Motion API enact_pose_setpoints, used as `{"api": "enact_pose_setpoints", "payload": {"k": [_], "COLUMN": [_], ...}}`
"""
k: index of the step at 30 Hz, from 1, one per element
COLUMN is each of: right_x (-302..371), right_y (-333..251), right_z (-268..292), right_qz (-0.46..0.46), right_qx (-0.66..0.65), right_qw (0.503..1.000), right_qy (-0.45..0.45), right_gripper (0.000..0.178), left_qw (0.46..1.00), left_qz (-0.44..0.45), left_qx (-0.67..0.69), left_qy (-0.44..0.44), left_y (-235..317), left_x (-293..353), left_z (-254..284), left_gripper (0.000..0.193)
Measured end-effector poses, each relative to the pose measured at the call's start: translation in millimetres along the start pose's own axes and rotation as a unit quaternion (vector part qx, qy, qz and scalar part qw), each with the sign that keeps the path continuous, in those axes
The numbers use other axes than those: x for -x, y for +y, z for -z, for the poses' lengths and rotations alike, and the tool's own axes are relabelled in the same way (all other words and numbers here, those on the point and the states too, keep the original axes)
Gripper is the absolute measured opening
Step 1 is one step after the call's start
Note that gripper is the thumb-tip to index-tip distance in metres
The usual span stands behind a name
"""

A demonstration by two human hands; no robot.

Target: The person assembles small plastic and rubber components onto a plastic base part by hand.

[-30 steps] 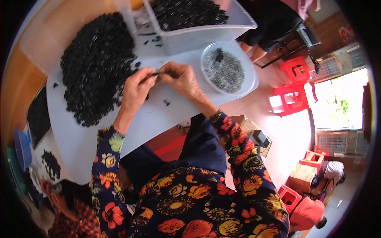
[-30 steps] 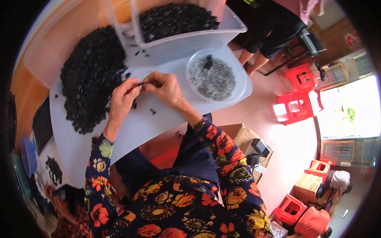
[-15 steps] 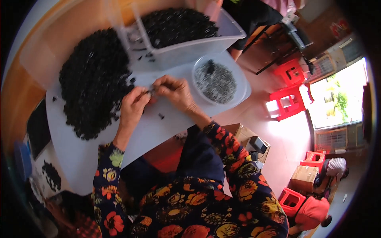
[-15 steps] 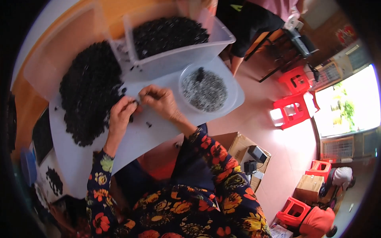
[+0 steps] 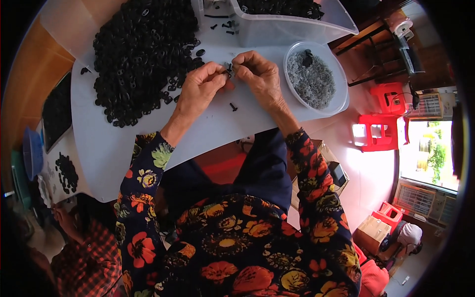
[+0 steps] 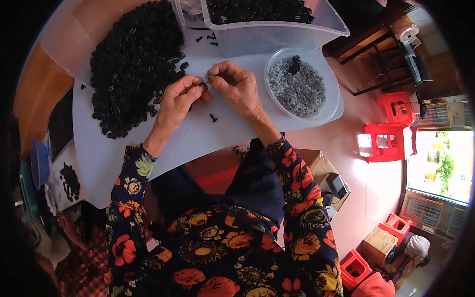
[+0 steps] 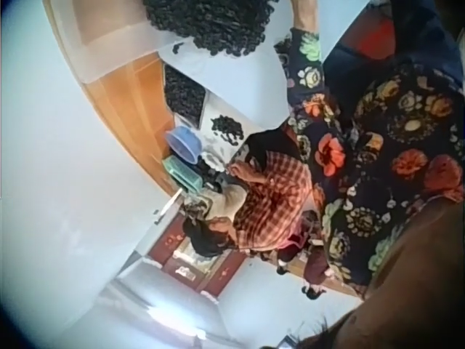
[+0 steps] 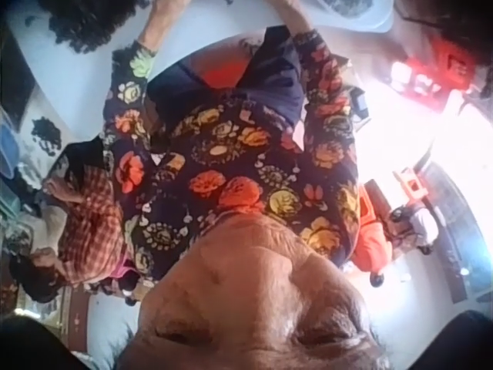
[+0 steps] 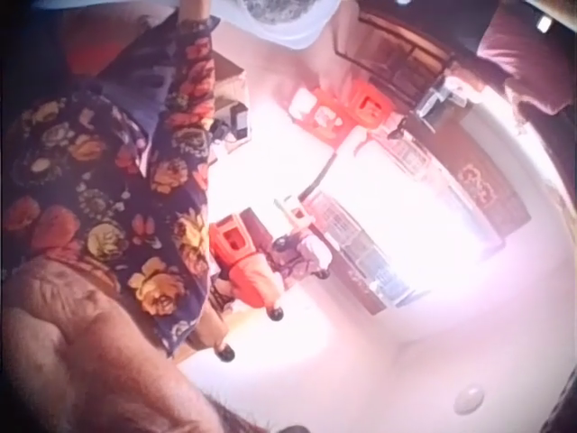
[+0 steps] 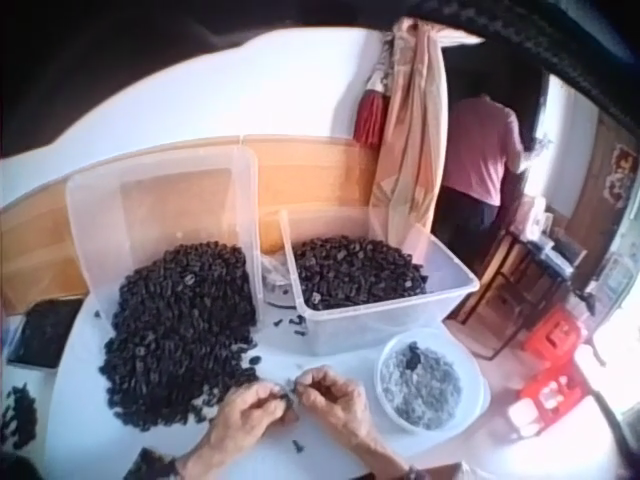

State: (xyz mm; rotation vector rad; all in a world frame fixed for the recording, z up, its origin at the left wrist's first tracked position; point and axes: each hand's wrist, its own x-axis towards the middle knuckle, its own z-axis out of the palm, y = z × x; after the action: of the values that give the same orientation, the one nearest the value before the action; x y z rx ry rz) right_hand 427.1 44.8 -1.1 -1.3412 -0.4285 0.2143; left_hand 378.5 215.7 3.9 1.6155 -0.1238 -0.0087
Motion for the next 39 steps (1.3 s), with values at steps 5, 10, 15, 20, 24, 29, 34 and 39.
{"api": "enact_pose_setpoints", "payload": {"k": [5,10,15,20,24,29,34,39], "right_x": [0.5,-1.2,-1.6,-1.5,-0.7,0.2,-1.2,-1.2], "right_y": [2.8,5.1,3.3,2.8,4.6,5.3,3.5,3.9], "right_z": [0.7,0.8,1.2,0.7,0.9,1.8,0.5,-0.1], "right_qz": [0.012,0.016,0.024,0.026,0.023,0.019,0.028,0.024], "right_qx": [0.015,0.003,-0.002,0.0,0.016,0.006,0.0,0.011], "right_qw": [1.0,1.0,1.0,1.0,1.0,1.0,1.0,1.0], "right_qy": [-0.008,-0.022,0.001,-0.005,-0.009,0.0,-0.004,-0.008], "right_gripper": [0.008,0.009,0.009,0.009,0.009,0.01,0.01,0.009], "left_qw": [1.0,1.0,0.999,0.999,0.999,0.999,0.999,1.0], "left_qz": [-0.022,-0.015,-0.009,-0.007,-0.018,-0.03,-0.034,-0.026], "left_qx": [0.006,0.026,0.036,0.036,0.036,0.003,0.005,-0.013], "left_qy": [0.002,0.002,-0.011,-0.003,-0.004,0.027,0.022,0.01], "left_y": [-1.7,-3.3,-2.7,-6.0,-7.5,-4.1,-7.1,-9.5], "left_x": [0.1,-0.6,-0.9,-1.4,-0.4,-0.7,-2.0,-2.2], "left_z": [-2.4,-3.2,-3.5,-3.0,-4.9,-9.8,-6.8,-3.7], "left_gripper": [0.012,0.013,0.014,0.013,0.012,0.009,0.009,0.012]}}
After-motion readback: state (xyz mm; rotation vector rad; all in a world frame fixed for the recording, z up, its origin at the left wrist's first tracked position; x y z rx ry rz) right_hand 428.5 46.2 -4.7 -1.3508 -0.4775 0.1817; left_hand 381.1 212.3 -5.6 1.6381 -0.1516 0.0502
